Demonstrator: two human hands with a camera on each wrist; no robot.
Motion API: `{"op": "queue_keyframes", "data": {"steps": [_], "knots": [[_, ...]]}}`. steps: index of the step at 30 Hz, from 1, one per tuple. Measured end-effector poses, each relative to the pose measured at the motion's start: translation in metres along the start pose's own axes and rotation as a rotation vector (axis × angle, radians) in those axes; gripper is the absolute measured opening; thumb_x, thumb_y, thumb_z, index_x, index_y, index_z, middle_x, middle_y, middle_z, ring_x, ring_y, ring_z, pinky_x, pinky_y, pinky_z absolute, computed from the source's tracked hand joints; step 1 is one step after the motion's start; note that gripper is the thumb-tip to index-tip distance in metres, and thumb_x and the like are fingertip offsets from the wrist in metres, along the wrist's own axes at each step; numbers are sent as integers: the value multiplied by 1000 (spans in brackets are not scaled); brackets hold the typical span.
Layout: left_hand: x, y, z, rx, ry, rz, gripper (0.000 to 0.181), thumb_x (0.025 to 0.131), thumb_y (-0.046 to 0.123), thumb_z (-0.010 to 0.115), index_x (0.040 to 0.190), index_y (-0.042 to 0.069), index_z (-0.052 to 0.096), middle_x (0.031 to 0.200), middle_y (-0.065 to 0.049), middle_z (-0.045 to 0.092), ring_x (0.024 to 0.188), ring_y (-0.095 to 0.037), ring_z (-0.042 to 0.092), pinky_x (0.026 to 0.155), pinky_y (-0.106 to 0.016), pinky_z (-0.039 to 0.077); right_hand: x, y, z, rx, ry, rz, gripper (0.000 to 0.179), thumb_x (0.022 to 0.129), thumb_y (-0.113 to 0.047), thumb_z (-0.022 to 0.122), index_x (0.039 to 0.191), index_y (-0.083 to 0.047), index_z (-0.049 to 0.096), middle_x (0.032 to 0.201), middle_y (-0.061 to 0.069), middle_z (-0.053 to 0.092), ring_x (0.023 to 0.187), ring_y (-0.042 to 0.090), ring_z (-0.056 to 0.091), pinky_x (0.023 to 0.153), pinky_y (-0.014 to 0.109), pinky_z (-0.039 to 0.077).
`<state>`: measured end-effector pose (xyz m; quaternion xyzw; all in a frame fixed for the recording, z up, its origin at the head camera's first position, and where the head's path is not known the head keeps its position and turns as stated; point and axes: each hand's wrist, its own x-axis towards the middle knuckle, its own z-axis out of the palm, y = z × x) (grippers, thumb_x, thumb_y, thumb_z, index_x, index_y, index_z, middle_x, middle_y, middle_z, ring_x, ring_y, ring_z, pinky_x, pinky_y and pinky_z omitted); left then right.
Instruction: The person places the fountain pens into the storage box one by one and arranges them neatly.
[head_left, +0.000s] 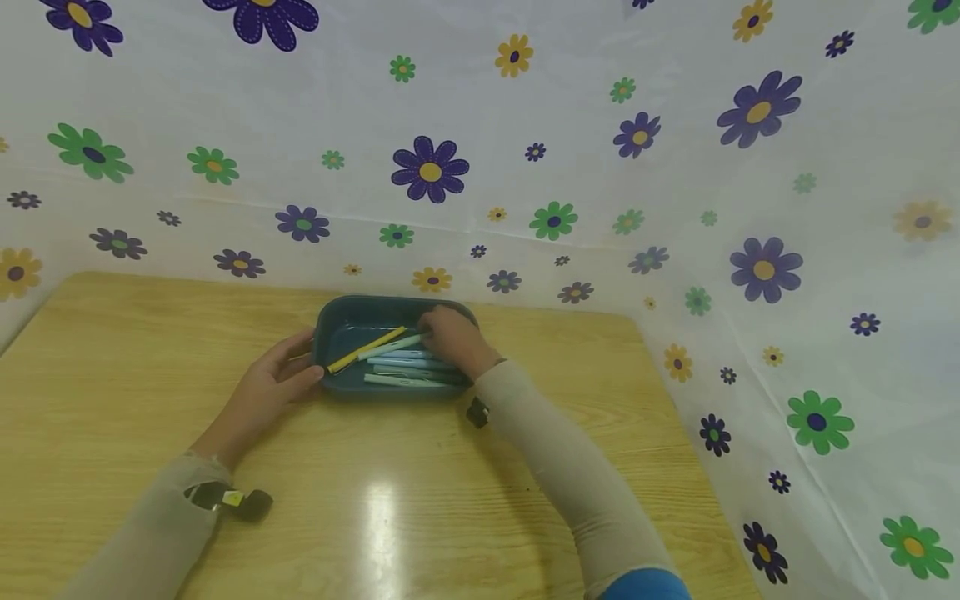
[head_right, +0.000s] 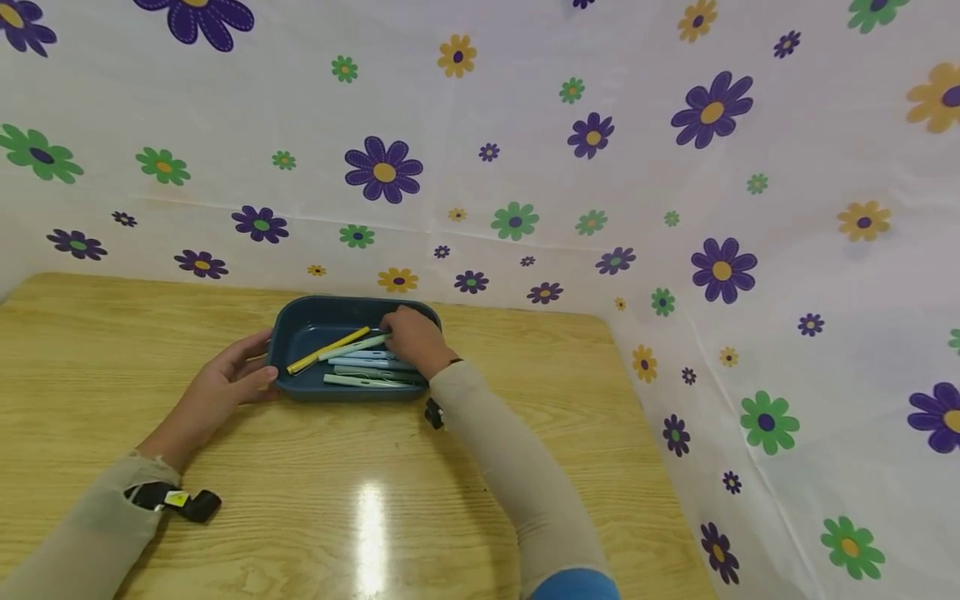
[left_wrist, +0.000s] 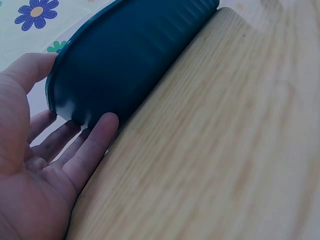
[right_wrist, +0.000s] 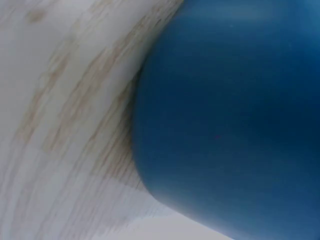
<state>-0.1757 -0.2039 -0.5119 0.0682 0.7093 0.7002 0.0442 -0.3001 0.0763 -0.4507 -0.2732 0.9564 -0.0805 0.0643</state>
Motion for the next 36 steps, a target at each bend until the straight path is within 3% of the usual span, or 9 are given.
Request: {"op": "queue_keyframes", "data": {"steps": [4, 8, 18, 23, 36], "knots": [[0, 1, 0, 19, 1, -7, 69, 89, 31, 67, 148, 22, 32, 151, -5, 33, 134, -29, 38, 89, -30, 53, 0, 3, 2, -5, 1, -69, 19, 89, -27, 67, 106, -17, 69, 100, -3, 63, 93, 11, 56, 84, 26, 50], [0, 2, 0, 33, 2, -8, 68, 88, 33, 67, 147, 22, 33, 151, -4, 34, 135, -28, 38, 89, -27, 53, 0, 4, 1, 75, 21, -110, 19, 90, -29, 66, 107, -19, 69, 104, -6, 66, 98, 9, 57, 89, 25, 48], [0, 4, 1, 31, -1, -9, 68, 89, 32, 66, 147, 20, 33, 151, -4, 33, 135, -28, 37, 89, -26, 52, -1, 9, 1, 229, 103, -128, 17, 91, -29, 65, 105, -21, 69, 102, -9, 65, 95, 5, 58, 85, 23, 49], [-1, 7, 1, 66, 5, -12, 69, 88, 35, 66, 147, 21, 33, 151, -3, 34, 135, -26, 38, 89, -23, 52, -2, 9, 0, 247, 131, -159, 15, 90, -29, 66, 104, -22, 69, 100, -11, 65, 94, 3, 57, 84, 22, 49], [-1, 3, 1, 32, -18, -5, 70, 89, 32, 66, 148, 20, 30, 150, -5, 33, 135, -29, 36, 89, -25, 52, -5, 8, -1, 311, 157, -213, 16, 89, -29, 68, 103, -22, 70, 99, -12, 65, 92, 2, 57, 81, 19, 48]]}}
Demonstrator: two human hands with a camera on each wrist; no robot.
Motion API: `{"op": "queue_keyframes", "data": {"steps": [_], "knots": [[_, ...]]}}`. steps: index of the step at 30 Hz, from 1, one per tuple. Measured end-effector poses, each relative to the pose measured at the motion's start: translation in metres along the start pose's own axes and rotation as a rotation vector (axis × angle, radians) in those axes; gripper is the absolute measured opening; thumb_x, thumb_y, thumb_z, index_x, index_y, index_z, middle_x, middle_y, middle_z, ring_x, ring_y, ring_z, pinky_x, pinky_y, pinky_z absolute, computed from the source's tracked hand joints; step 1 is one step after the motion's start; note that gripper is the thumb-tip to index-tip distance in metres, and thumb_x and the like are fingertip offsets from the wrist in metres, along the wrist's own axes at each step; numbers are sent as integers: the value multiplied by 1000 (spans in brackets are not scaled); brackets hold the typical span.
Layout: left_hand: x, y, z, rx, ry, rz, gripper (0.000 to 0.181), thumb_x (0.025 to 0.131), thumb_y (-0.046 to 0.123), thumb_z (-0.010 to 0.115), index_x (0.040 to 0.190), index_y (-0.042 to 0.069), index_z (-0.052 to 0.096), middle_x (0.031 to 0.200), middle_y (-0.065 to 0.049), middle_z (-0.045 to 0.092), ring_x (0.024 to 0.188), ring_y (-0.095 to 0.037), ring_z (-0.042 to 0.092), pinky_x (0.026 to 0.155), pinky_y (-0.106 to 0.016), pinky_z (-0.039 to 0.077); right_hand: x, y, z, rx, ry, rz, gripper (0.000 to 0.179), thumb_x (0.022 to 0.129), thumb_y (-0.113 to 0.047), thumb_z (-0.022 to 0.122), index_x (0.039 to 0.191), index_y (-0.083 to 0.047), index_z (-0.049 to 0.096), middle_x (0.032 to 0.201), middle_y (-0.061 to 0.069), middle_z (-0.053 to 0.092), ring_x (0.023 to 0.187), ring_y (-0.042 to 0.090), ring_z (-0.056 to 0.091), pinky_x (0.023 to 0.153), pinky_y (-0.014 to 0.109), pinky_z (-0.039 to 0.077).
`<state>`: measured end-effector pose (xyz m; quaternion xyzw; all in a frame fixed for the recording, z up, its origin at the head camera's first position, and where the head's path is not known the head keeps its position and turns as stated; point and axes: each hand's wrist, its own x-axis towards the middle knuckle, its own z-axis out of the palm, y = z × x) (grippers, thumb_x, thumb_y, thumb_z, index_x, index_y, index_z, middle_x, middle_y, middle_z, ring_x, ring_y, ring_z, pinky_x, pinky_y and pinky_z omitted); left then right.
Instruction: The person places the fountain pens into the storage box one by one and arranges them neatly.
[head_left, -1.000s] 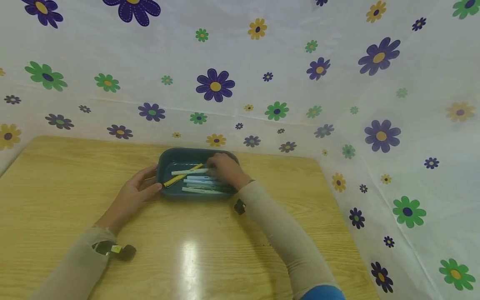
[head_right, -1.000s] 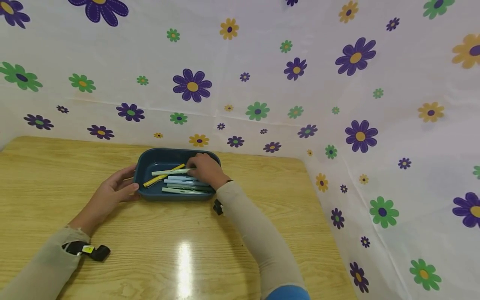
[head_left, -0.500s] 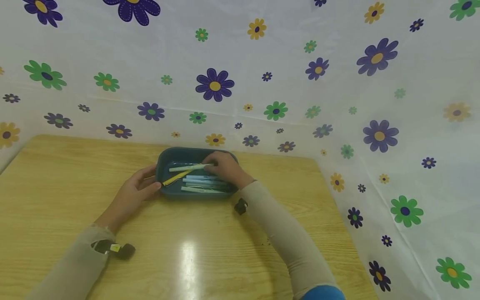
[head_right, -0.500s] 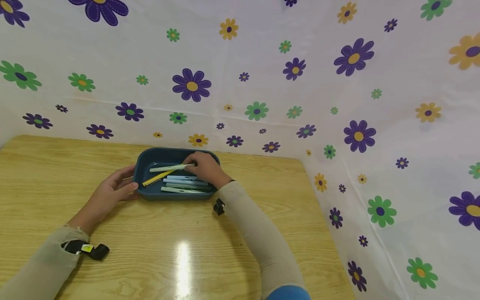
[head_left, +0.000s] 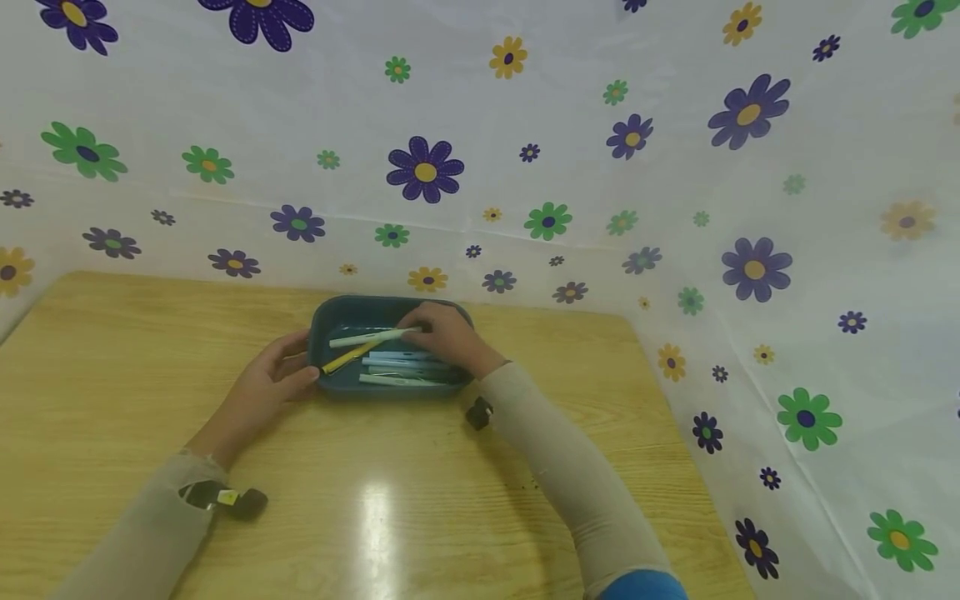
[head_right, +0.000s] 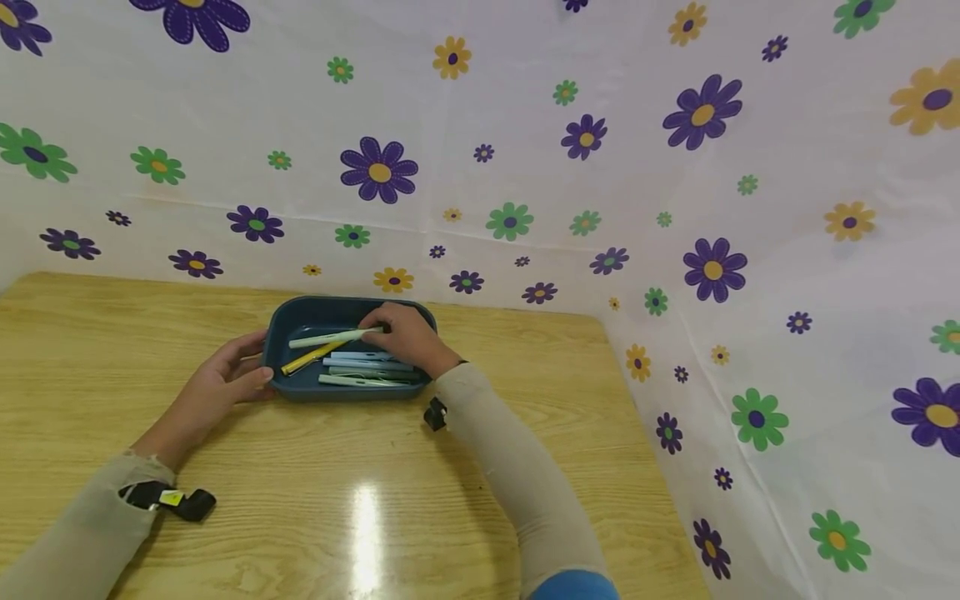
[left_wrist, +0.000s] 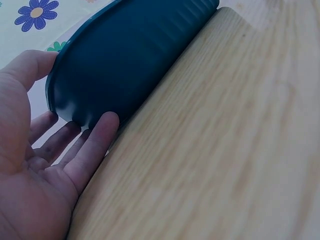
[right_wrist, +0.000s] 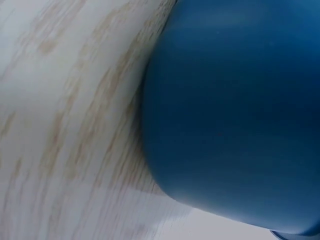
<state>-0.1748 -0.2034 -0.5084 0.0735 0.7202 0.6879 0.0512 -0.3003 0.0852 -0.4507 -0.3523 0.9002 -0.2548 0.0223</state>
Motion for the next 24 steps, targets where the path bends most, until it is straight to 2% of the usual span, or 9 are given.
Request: {"op": "queue_keyframes", "data": {"steps": [8, 15, 24], "knots": [[-1, 1, -1, 59, 7, -25, 70, 89, 37, 65, 148, 23, 29, 150, -4, 34, 134, -28, 38, 89, -23, 52, -1, -1, -1, 18, 13, 11, 16, 88, -30, 68, 102, -23, 70, 97, -12, 65, 87, 2, 56, 76, 20, 49], [-1, 2, 0, 43, 0, -18, 69, 90, 35, 65, 148, 23, 29, 151, -3, 32, 136, -27, 36, 90, -20, 50, 0, -4, -8, 33, 31, 1, 17, 89, -28, 68, 104, -20, 71, 96, -12, 64, 87, 2, 56, 77, 19, 48], [-2, 1, 1, 19, -4, -11, 69, 90, 33, 64, 148, 23, 28, 151, -4, 31, 136, -29, 34, 90, -22, 51, -6, -4, -30, 54, 44, -40, 17, 89, -26, 68, 104, -19, 71, 99, -8, 67, 92, 3, 58, 82, 19, 48]]}}
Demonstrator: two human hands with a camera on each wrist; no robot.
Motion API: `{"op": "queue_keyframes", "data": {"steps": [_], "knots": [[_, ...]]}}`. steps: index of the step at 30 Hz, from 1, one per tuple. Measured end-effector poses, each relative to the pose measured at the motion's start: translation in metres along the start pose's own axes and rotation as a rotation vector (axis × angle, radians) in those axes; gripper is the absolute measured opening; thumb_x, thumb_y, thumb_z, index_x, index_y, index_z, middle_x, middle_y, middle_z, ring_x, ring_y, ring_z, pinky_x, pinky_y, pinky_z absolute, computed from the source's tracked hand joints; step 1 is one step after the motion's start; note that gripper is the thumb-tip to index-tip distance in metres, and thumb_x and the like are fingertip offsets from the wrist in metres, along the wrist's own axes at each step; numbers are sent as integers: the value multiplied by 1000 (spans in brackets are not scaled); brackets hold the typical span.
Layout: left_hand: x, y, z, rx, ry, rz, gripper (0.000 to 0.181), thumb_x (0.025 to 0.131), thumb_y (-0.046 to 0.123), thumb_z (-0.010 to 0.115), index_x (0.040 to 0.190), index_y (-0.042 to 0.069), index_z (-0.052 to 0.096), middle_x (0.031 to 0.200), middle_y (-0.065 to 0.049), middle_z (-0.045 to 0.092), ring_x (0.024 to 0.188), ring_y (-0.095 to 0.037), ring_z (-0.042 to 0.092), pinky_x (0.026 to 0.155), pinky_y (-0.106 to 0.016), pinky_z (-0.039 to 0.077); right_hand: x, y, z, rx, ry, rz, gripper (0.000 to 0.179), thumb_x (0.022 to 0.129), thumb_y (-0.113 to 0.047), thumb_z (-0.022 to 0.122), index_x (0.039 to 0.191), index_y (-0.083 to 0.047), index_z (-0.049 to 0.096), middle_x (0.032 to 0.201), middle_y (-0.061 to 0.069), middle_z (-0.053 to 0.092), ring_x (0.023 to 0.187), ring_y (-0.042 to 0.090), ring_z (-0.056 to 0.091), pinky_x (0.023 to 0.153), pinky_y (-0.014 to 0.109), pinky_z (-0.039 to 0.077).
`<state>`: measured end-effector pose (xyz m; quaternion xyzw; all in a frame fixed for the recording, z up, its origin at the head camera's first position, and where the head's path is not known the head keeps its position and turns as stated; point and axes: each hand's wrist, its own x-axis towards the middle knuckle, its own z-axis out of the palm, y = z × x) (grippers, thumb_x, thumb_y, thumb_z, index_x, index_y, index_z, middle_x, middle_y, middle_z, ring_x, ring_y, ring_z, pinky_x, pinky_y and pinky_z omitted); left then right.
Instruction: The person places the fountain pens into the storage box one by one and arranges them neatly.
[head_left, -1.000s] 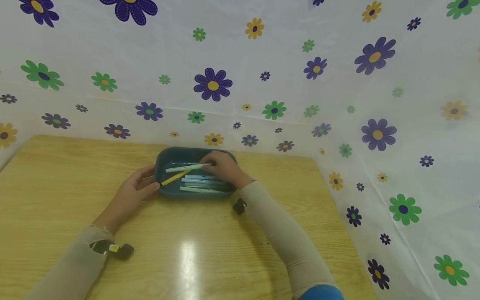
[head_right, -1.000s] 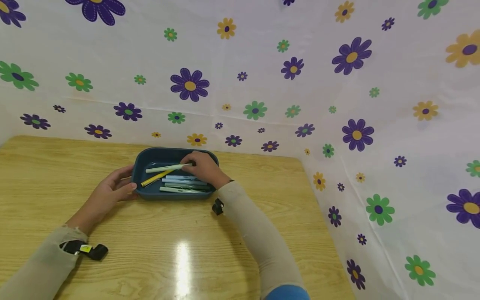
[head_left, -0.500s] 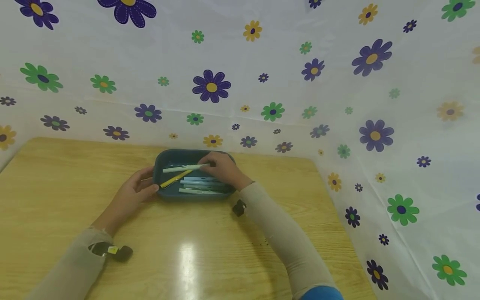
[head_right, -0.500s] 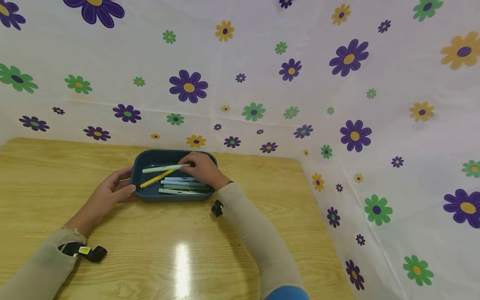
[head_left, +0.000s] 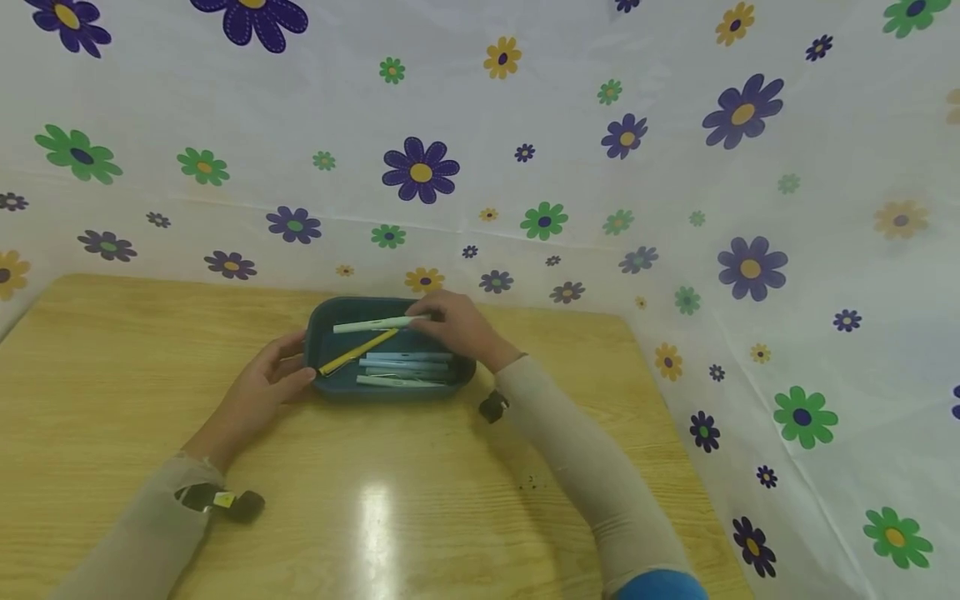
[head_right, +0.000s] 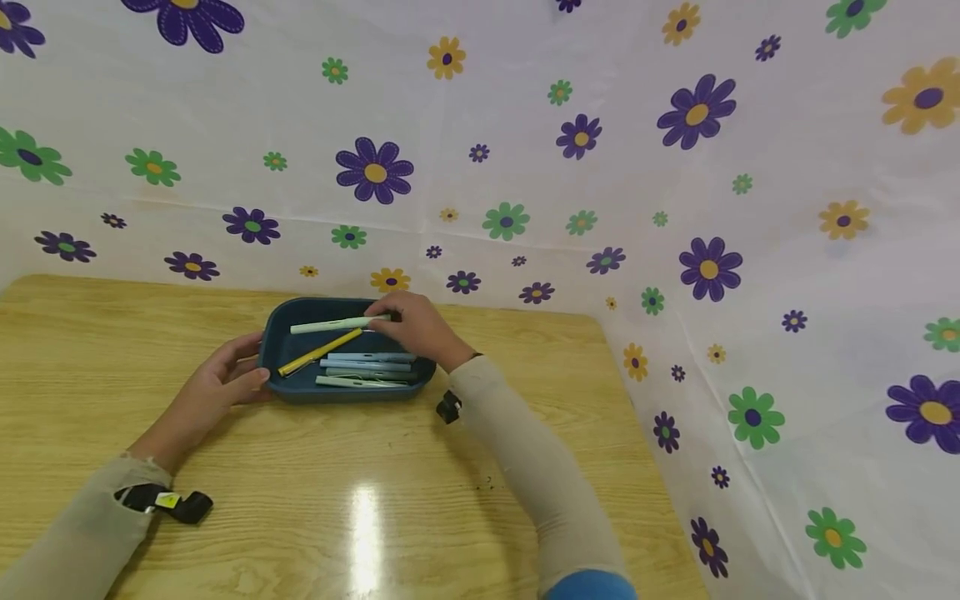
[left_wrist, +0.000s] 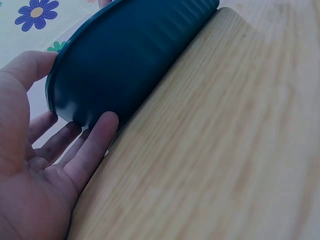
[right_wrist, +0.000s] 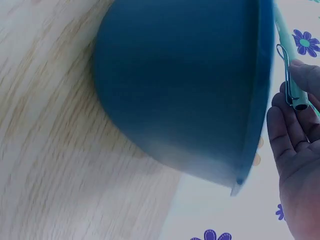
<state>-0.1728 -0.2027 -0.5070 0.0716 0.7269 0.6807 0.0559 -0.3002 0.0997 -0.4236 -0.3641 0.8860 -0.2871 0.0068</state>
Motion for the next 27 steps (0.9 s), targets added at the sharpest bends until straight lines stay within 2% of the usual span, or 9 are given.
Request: {"op": "queue_keyframes", "data": {"steps": [6, 15, 19, 27], "knots": [[1, -4, 0, -16, -6, -18, 70, 90, 34, 65, 148, 23, 28, 150, -5, 32, 136, -30, 35, 88, -26, 53, -6, 6, -8, -4, 5, 30, 18, 89, -26, 67, 106, -19, 71, 100, -10, 66, 91, 2, 58, 82, 19, 49], [3, -6, 0, -13, 3, -9, 69, 91, 33, 64, 148, 23, 28, 150, -6, 32, 135, -30, 36, 87, -27, 54, -10, 19, -20, 13, 47, 8, 19, 89, -27, 68, 105, -17, 72, 99, -11, 64, 90, 3, 57, 80, 21, 50], [3, -5, 0, -20, 1, 0, 68, 91, 32, 63, 148, 23, 28, 150, -7, 32, 135, -31, 36, 88, -27, 54, -16, 21, -27, 16, 37, 33, 20, 90, -27, 67, 106, -16, 71, 100, -9, 64, 90, 5, 57, 79, 23, 51], [3, -5, 0, -11, -1, 22, 66, 92, 30, 62, 148, 22, 28, 150, -11, 31, 134, -33, 36, 88, -28, 54, -25, 28, -39, 8, 23, 79, 22, 91, -29, 64, 109, -18, 69, 104, -7, 64, 95, 7, 58, 85, 26, 51]]}}
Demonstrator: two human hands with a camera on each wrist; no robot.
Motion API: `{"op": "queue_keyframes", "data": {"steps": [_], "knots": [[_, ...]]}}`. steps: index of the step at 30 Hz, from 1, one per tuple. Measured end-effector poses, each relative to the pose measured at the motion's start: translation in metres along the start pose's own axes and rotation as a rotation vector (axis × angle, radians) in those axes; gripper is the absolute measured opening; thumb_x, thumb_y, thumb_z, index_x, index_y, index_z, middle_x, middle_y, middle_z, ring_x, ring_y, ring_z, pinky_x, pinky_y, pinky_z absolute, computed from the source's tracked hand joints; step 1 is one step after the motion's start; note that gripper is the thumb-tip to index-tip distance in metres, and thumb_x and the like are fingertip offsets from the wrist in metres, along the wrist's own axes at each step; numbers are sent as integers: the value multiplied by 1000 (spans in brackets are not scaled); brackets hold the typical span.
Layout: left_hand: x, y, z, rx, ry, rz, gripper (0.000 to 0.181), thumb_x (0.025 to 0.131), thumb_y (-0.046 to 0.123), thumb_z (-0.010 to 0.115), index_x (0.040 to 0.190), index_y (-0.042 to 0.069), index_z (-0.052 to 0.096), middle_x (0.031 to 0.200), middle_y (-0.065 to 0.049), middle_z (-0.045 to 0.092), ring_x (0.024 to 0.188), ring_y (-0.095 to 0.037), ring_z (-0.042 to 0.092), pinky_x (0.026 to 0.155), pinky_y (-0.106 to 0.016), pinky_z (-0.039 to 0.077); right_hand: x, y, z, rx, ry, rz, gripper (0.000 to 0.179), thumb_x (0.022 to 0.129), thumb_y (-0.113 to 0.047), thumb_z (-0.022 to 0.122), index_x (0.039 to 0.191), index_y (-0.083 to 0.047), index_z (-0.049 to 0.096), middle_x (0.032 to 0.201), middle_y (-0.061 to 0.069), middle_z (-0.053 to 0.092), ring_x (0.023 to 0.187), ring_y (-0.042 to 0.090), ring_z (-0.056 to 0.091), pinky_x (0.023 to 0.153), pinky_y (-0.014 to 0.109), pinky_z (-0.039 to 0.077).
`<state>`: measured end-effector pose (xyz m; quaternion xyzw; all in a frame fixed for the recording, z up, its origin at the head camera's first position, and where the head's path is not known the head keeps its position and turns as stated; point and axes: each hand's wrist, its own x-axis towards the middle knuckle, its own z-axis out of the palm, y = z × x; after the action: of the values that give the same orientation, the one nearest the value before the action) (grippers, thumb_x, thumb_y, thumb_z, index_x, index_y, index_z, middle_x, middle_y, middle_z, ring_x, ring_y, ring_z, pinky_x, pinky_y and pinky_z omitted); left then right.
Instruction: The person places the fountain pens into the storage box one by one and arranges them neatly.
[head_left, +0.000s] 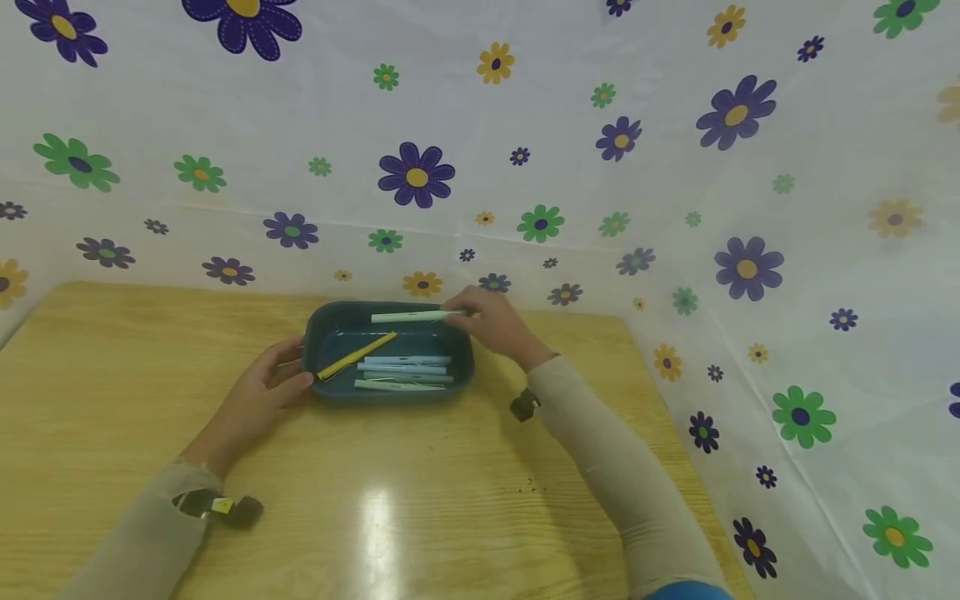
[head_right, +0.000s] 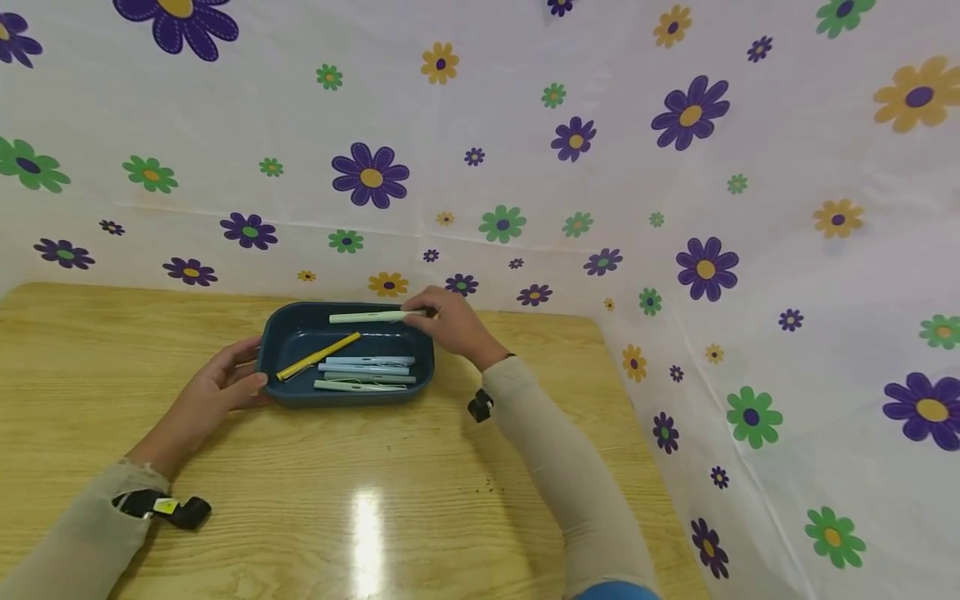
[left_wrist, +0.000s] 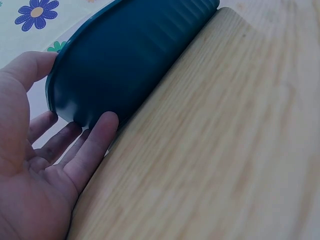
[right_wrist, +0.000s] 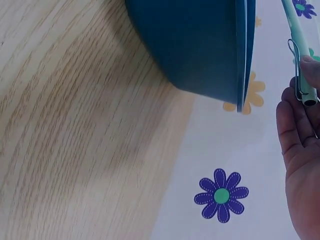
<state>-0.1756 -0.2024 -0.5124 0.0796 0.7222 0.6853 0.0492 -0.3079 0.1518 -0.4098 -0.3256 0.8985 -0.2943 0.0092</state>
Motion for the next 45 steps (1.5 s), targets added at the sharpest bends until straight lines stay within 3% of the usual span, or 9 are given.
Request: {"op": "queue_keyframes", "data": {"steps": [11, 17, 32, 45], "knots": [[0, 0, -1, 15, 0, -7, 66, 92, 33, 62, 148, 24, 28, 150, -7, 32, 134, -31, 36, 88, -27, 54, -12, 12, -9, -1, 45, 33, 19, 92, -29, 63, 108, -21, 69, 101, -10, 64, 92, 8, 57, 84, 29, 51], [-1, 0, -1, 14, 0, -5, 66, 92, 32, 62, 148, 25, 28, 150, -7, 32, 135, -31, 36, 88, -26, 54, -19, 21, -12, -27, 95, 9, 18, 90, -25, 67, 106, -18, 71, 98, -6, 65, 87, 10, 59, 81, 28, 52], [1, -3, -2, 6, -5, 3, 66, 93, 29, 61, 149, 24, 27, 151, -10, 30, 135, -32, 36, 88, -27, 54, -36, 43, -21, -23, 115, 66, 17, 92, -28, 64, 106, -18, 69, 98, -6, 63, 89, 11, 57, 83, 30, 51], [0, -2, -1, 2, -1, 2, 66, 93, 28, 61, 149, 23, 27, 152, -12, 29, 135, -32, 36, 88, -26, 54, -53, 66, -31, 0, 129, 93, 21, 94, -25, 59, 110, -13, 67, 109, 2, 64, 103, 18, 58, 92, 38, 49]]}}
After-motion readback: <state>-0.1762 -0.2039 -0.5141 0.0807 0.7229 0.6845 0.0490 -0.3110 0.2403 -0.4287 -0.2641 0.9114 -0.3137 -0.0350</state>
